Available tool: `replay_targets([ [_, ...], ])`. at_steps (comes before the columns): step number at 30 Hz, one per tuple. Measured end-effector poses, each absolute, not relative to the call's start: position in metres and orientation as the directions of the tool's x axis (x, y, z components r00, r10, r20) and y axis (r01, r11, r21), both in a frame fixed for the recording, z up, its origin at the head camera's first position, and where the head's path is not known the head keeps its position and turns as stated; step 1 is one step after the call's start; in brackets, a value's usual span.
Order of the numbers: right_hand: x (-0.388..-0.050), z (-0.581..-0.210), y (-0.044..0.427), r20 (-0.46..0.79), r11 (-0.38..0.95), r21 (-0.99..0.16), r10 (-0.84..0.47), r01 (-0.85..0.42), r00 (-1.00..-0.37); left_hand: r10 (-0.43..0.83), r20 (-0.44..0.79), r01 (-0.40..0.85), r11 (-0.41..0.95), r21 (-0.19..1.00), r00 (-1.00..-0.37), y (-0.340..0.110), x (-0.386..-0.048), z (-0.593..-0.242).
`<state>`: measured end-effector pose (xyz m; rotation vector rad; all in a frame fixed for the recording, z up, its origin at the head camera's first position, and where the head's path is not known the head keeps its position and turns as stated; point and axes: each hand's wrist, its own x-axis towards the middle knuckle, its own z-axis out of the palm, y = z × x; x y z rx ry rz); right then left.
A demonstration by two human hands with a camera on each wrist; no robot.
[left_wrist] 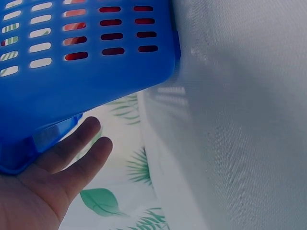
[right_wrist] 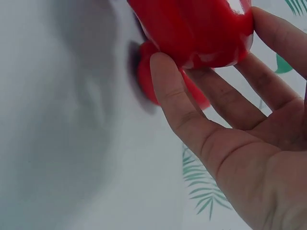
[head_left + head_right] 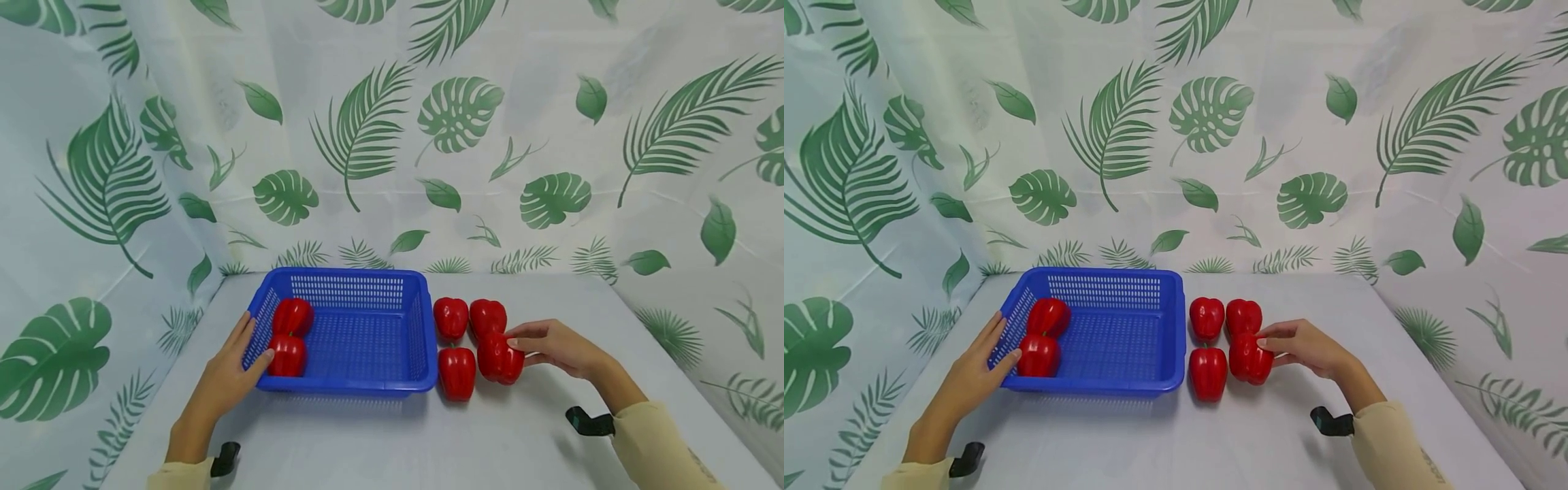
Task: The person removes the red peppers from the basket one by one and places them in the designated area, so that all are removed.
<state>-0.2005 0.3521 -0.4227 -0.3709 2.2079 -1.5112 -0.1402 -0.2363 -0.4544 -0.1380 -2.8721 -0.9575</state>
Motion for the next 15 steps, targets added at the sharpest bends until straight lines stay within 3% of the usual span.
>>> replay_targets([
  [15,-0.203,-0.442,0.356,-0.228,0.38,-0.924,-0.464,0.04,-0.856,0.056,0.143,0.13,0.806,0.577,-0.988,-0.239,-0.142,-0.455],
])
